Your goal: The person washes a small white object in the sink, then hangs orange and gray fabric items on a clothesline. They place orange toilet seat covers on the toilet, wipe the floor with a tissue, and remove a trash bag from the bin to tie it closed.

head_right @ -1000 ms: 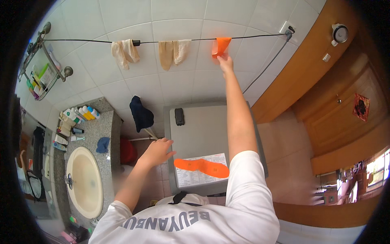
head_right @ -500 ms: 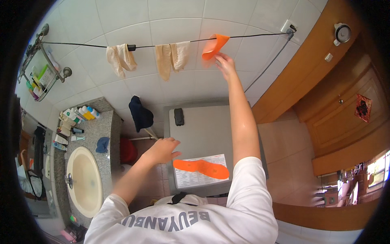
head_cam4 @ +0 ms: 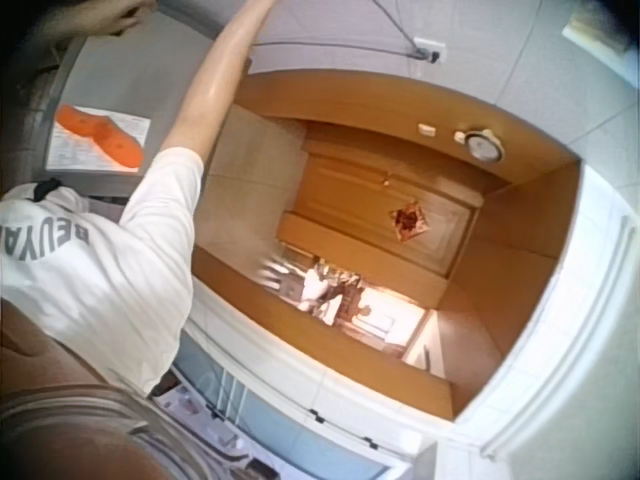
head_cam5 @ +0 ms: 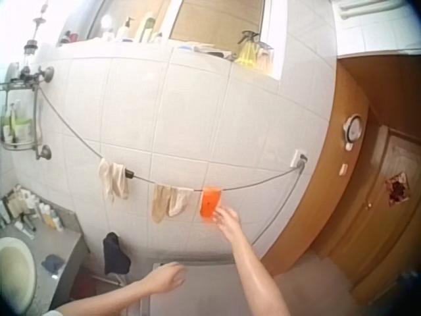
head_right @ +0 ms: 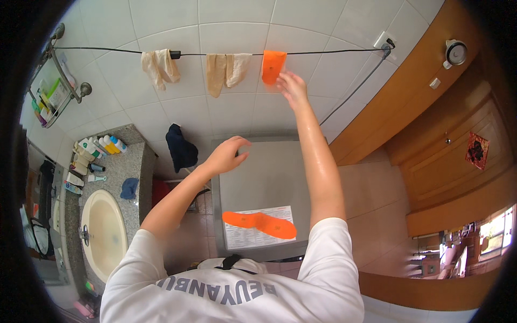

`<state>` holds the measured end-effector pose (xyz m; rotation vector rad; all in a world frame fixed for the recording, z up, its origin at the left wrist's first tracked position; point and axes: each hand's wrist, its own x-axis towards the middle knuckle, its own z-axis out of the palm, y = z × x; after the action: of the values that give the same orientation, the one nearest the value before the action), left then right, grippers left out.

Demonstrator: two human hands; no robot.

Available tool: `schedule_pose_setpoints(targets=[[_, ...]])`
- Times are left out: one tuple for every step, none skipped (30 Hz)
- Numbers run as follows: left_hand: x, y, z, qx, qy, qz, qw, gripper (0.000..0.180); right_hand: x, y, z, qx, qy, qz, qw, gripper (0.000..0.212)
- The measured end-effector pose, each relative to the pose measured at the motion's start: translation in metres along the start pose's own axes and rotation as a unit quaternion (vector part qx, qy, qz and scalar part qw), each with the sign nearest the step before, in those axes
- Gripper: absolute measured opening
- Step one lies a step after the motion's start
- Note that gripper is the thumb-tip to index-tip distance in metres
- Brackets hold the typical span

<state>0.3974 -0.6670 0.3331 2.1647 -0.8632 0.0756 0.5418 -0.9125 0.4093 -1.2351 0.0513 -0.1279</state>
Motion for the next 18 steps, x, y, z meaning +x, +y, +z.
schedule_pose_setpoints(targets=[[0.002, 0.000, 0.003, -0.003, -0.008, -0.010, 1.000, 0.028, 0.005, 0.009, -0.001, -0.052, 0.074, -0.012, 0.996, 0.050], [0.005, 0.000, 0.006, -0.006, -0.014, -0.018, 1.000, 0.028, 0.013, 0.017, -0.006, -0.103, 0.147, -0.026, 0.983, 0.055], [0.007, -0.001, 0.009, -0.008, -0.021, -0.027, 0.999, 0.028, 0.020, 0.024, -0.012, -0.163, 0.147, -0.054, 0.974, 0.059], [0.008, -0.003, 0.016, -0.011, -0.009, 0.004, 1.000, 0.028, 0.030, 0.033, -0.021, -0.223, 0.148, -0.083, 0.960, 0.063], [0.005, -0.006, 0.023, -0.012, 0.003, 0.033, 0.999, 0.028, 0.036, 0.041, -0.025, -0.281, 0.147, -0.110, 0.942, 0.067], [0.003, -0.009, 0.029, -0.013, 0.016, 0.062, 0.998, 0.028, 0.042, 0.047, -0.030, -0.296, 0.131, -0.127, 0.938, 0.065], [0.001, -0.008, 0.031, -0.015, 0.016, 0.054, 0.998, 0.028, 0.043, 0.052, -0.030, -0.309, 0.114, -0.142, 0.933, 0.063], [0.000, -0.006, 0.033, -0.018, 0.017, 0.048, 0.999, 0.028, 0.046, 0.054, -0.031, -0.324, 0.098, -0.158, 0.928, 0.061], [0.002, -0.004, 0.034, -0.021, 0.017, 0.042, 0.999, 0.029, 0.048, 0.053, -0.034, -0.298, 0.070, -0.130, 0.943, 0.057], [0.003, -0.003, 0.032, -0.041, 0.031, 0.022, 0.998, 0.029, 0.046, 0.050, -0.029, -0.269, 0.038, -0.099, 0.957, 0.052], [0.004, -0.001, 0.029, -0.061, 0.045, 0.002, 0.997, 0.029, 0.042, 0.047, -0.024, -0.240, 0.006, -0.069, 0.968, 0.048], [0.005, 0.002, 0.026, -0.082, 0.058, -0.017, 0.995, 0.029, 0.037, 0.046, -0.019, -0.224, 0.001, -0.067, 0.972, 0.043], [0.008, 0.004, 0.022, -0.138, 0.065, -0.039, 0.988, 0.029, 0.029, 0.046, -0.013, -0.209, -0.003, -0.066, 0.976, 0.038], [0.014, 0.004, 0.017, -0.195, 0.072, -0.060, 0.976, 0.029, 0.021, 0.047, -0.010, -0.195, -0.007, -0.063, 0.979, 0.034], [0.021, 0.004, 0.013, -0.252, 0.078, -0.081, 0.961, 0.029, 0.011, 0.049, -0.008, -0.193, -0.034, -0.090, 0.977, 0.032], [0.028, 0.003, 0.009, -0.271, 0.100, -0.071, 0.955, 0.029, 0.001, 0.050, -0.006, -0.190, -0.061, -0.118, 0.973, 0.030], [0.035, 0.003, 0.005, -0.290, 0.124, -0.062, 0.947, 0.028, -0.008, 0.050, -0.005, -0.188, -0.089, -0.146, 0.967, 0.028], [0.044, 0.003, 0.001, -0.310, 0.147, -0.052, 0.938, 0.028, -0.015, 0.048, -0.003, -0.188, -0.100, -0.144, 0.966, 0.027]])
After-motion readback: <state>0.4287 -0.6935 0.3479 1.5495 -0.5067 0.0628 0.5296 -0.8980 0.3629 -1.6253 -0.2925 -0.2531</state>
